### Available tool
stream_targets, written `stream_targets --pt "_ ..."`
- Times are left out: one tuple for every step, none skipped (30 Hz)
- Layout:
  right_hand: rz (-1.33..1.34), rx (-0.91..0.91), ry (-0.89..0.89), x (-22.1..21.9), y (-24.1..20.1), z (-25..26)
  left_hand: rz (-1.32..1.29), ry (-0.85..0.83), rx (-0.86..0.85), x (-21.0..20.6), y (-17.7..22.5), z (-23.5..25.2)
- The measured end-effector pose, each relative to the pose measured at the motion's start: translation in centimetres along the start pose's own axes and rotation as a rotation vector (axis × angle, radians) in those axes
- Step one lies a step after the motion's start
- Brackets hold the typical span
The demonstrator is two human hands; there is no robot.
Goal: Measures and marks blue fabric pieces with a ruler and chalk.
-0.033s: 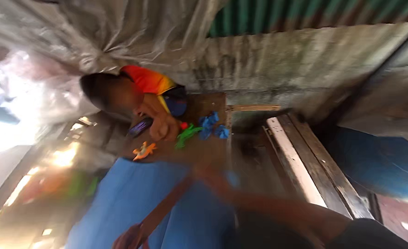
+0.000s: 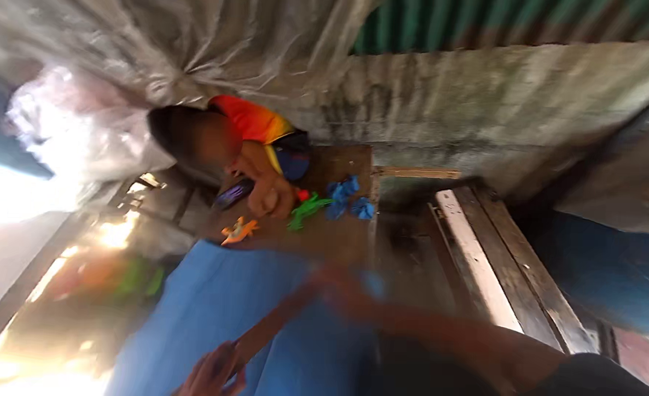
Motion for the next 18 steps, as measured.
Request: stream_targets --pt "-0.199 0.087 -0.145 -1.3 -0.5 0.7 0.010 0.055 -0.054 -0.3 1.0 0.3" --pt "-0.360 0.146 -0.288 -2.7 -0.5 1.0 0.005 0.094 -0.081 0.0 2.5 1.2" --pt "-0.460 0.185 -0.393 -3.8 -0.3 1.2 -0.005 0.118 -0.093 0.4 4.1 2.1" --pt "-0.508 0.207 -0.459 -4.6 0.2 1.2 -0.005 0.136 -0.099 0.7 5.3 3.0" --pt "-0.516 0.219 -0.483 -4.8 0.9 1.1 0.009 0.152 -0.094 0.7 6.1 3.8" --pt "-0.507 0.222 -0.463 -4.6 1.9 1.0 0.028 0.173 -0.052 0.6 6.7 4.5" --pt "-0.495 0.197 -0.437 -4.0 3.2 0.7 0.029 0.202 0.037 0.5 6.8 5.0" --pt "-0.474 0.141 -0.401 -3.2 4.7 0.5 0.019 0.243 0.155 0.3 6.5 5.1" --pt "-0.454 0.062 -0.355 -2.0 6.2 0.1 -0.001 0.287 0.293 0.1 5.9 4.7" --pt "-0.460 -0.020 -0.294 -0.6 7.6 -0.3 -0.019 0.343 0.427 -0.1 4.9 3.7" --pt "-0.490 -0.116 -0.248 0.9 9.0 -0.6 -0.019 0.389 0.550 -0.6 3.6 2.0" --pt "-0.534 -0.202 -0.209 2.3 10.3 -0.9 -0.008 0.414 0.665 -1.3 1.8 -0.5" --pt "-0.571 -0.280 -0.174 3.6 11.5 -1.1 -0.002 0.419 0.777 -2.3 0.0 -3.5" --pt "-0.597 -0.353 -0.150 4.6 12.3 -1.2 -0.018 0.416 0.897 -3.3 -1.9 -6.8" --pt "-0.620 -0.409 -0.135 5.1 13.1 -1.0 -0.044 0.425 1.017 -3.9 -3.5 -10.1" --pt "-0.633 -0.445 -0.124 5.1 13.7 -0.6 -0.047 0.441 1.131 -4.1 -4.9 -12.9" --pt "-0.647 -0.456 -0.110 4.8 14.3 -0.2 -0.031 0.462 1.237 -3.9 -6.0 -15.3" --pt "-0.658 -0.445 -0.089 4.2 14.8 0.5 0.002 0.488 1.323 -3.6 -7.0 -17.0"
Point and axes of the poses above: each hand's wrist, its own z-axis towards the middle knuckle, its own x-axis out of the back of the hand, y = z × x, the point moved 7 cm from there along z, towards the middle knuckle, and after that the axes turned 5 degrees about -z, right-handed, at the moved point
